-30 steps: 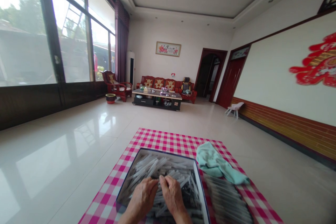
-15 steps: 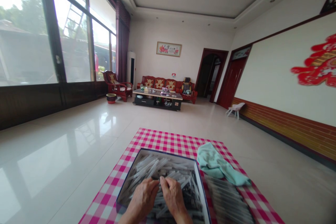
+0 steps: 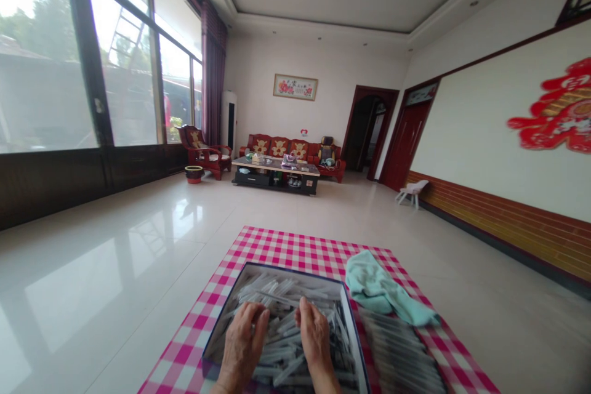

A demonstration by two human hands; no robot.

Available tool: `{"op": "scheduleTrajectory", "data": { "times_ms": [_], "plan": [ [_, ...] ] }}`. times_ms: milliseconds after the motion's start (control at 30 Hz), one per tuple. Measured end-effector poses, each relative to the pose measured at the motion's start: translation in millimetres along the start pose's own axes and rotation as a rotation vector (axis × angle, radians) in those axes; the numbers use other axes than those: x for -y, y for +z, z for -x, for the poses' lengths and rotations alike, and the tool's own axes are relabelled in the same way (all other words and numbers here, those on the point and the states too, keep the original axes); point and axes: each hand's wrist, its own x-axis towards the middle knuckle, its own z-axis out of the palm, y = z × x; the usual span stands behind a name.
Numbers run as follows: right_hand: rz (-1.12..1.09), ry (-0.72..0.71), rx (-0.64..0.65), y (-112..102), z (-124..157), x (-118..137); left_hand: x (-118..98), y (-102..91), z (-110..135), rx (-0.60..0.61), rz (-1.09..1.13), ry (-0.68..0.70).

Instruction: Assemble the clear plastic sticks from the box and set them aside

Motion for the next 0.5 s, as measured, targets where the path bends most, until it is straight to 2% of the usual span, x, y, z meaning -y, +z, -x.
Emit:
{"op": "scheduleTrajectory", "data": {
  "times_ms": [100,167,300,433,500],
  "plan": [
    [-0.086,0.022,0.12,0,2,6,2,-2.7,-6,0.072,0.072,-0.127],
    [-0.055,-0.044,0.243,1,7,13,5,-3.1,-9,0.086,0.159,-0.204],
    [0.05,-0.156,0.433,3,21,25,10,-1.9,-10,0.08,0.483,-0.418],
    [0.077,-0.231,0.538,5,27,30,8,-1.8,-11,0.113,0.573,-0.432],
    [0.127,-0.294,0.54,5,25,28,7,-2.1,-13,0.096,0.599,-0.451]
  ]
}}
